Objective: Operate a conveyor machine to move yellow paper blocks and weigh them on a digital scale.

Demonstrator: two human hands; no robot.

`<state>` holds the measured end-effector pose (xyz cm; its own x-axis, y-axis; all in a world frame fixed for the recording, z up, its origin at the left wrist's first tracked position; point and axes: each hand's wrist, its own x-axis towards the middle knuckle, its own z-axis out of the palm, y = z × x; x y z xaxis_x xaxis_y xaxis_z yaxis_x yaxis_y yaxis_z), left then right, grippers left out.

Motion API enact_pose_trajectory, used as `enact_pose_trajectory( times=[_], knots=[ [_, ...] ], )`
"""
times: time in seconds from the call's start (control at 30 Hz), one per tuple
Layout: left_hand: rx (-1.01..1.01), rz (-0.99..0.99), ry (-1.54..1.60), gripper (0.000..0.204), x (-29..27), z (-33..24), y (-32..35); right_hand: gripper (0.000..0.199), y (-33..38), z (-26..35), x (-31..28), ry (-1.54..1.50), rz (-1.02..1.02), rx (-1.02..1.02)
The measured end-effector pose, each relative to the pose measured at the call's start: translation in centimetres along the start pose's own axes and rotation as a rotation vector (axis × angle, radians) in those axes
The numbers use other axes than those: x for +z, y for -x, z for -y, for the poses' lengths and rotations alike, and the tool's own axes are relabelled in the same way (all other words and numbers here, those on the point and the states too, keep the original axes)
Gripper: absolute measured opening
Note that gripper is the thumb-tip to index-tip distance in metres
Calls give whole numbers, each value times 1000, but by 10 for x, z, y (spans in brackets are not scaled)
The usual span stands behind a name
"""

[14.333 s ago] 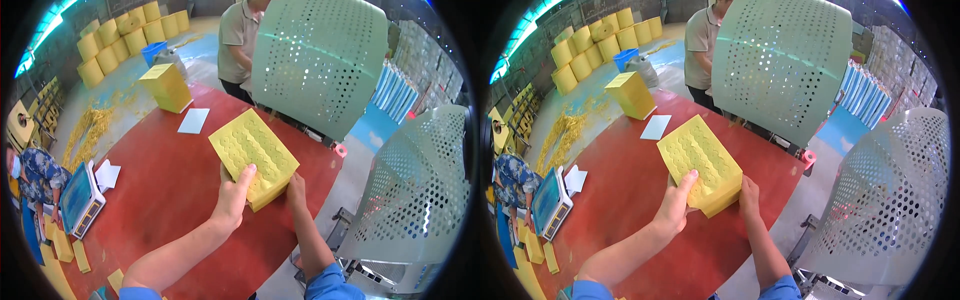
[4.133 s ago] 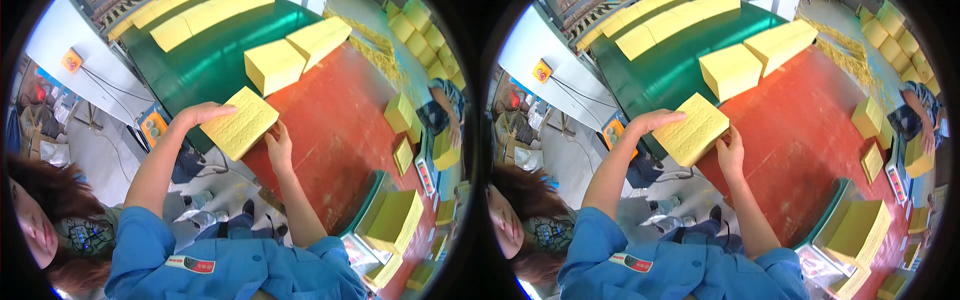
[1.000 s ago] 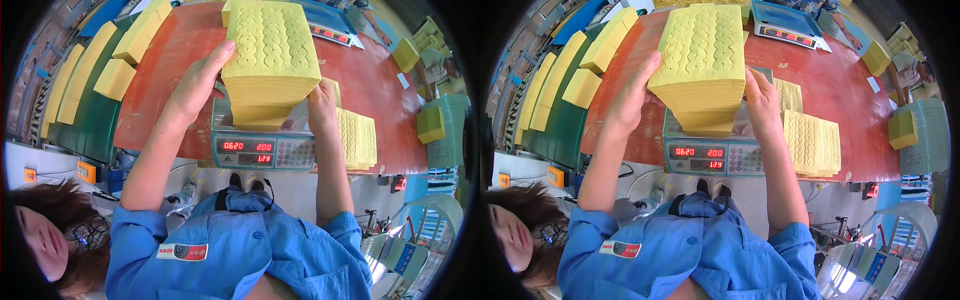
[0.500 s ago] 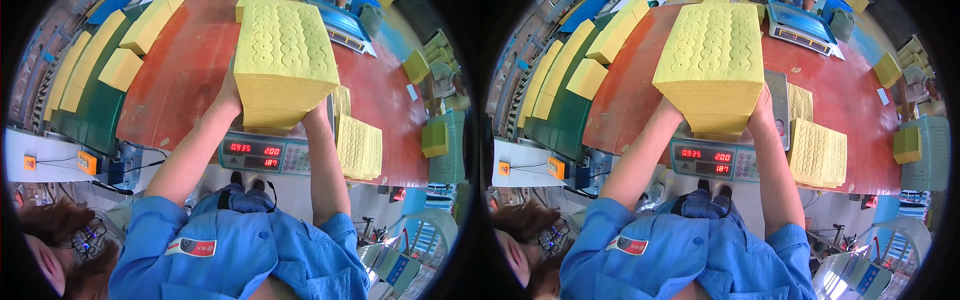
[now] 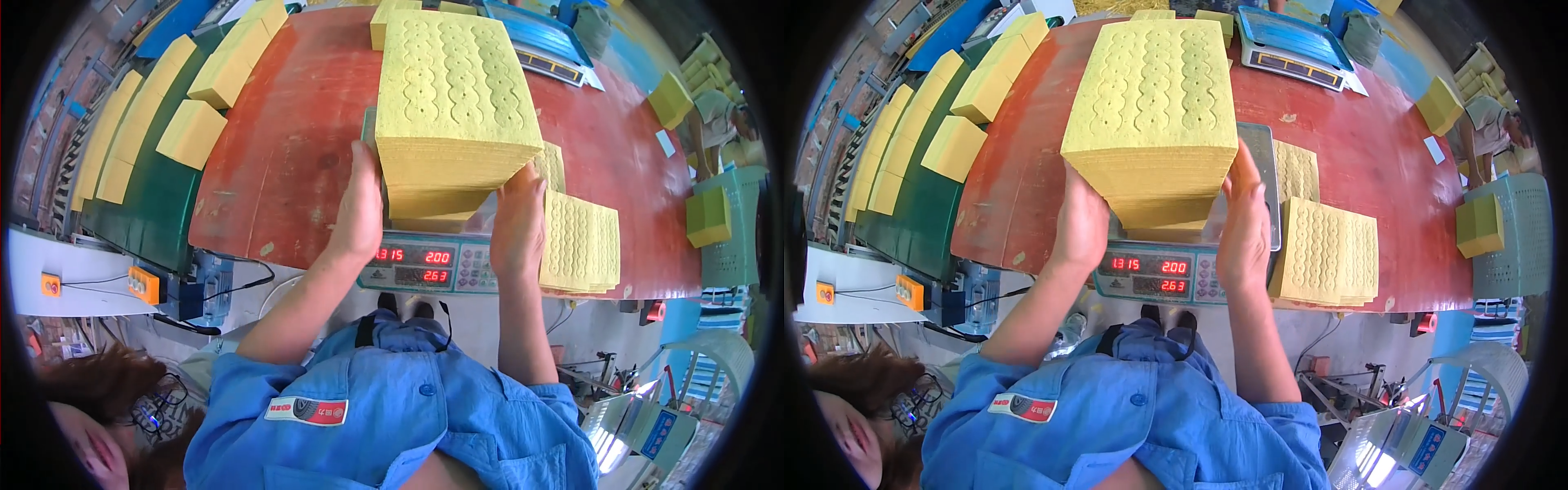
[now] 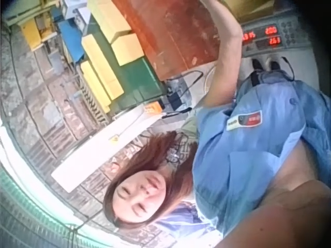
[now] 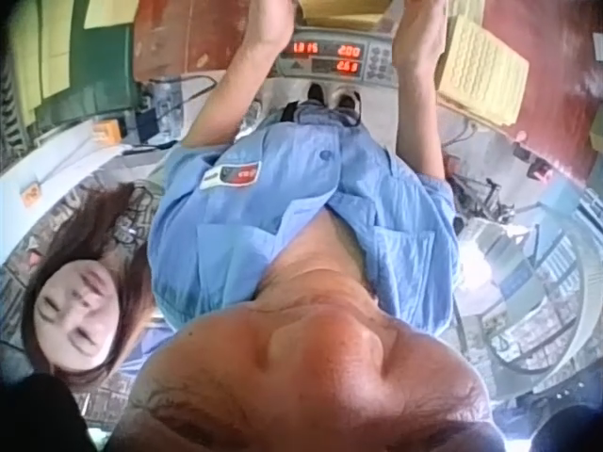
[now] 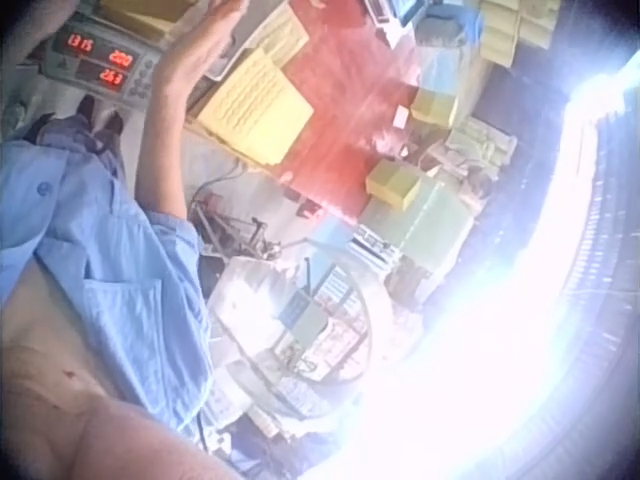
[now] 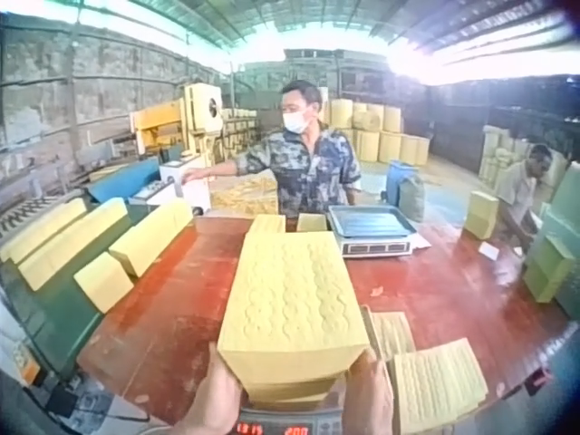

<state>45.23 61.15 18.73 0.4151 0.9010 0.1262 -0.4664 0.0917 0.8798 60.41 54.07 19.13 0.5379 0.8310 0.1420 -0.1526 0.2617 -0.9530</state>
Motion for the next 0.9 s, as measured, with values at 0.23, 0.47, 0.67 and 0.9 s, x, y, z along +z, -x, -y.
enact_pose_trajectory(
  times=[0.23, 0.47, 0.67, 0.9],
  knots=[
    [46, -11, -101, 73, 12, 4, 18, 67, 18, -12, -20, 141, 121, -92],
    [81, -1, -150, 79, 9, 5, 32, 67, 30, 2, -24, -328, 73, 137],
    [104, -116, -283, 81, 24, -2, 53, 66, 47, -8, -38, 90, 186, -34],
    [63, -163, -297, 80, 8, 8, 68, 64, 59, -10, -49, 101, 196, -19]
  ],
)
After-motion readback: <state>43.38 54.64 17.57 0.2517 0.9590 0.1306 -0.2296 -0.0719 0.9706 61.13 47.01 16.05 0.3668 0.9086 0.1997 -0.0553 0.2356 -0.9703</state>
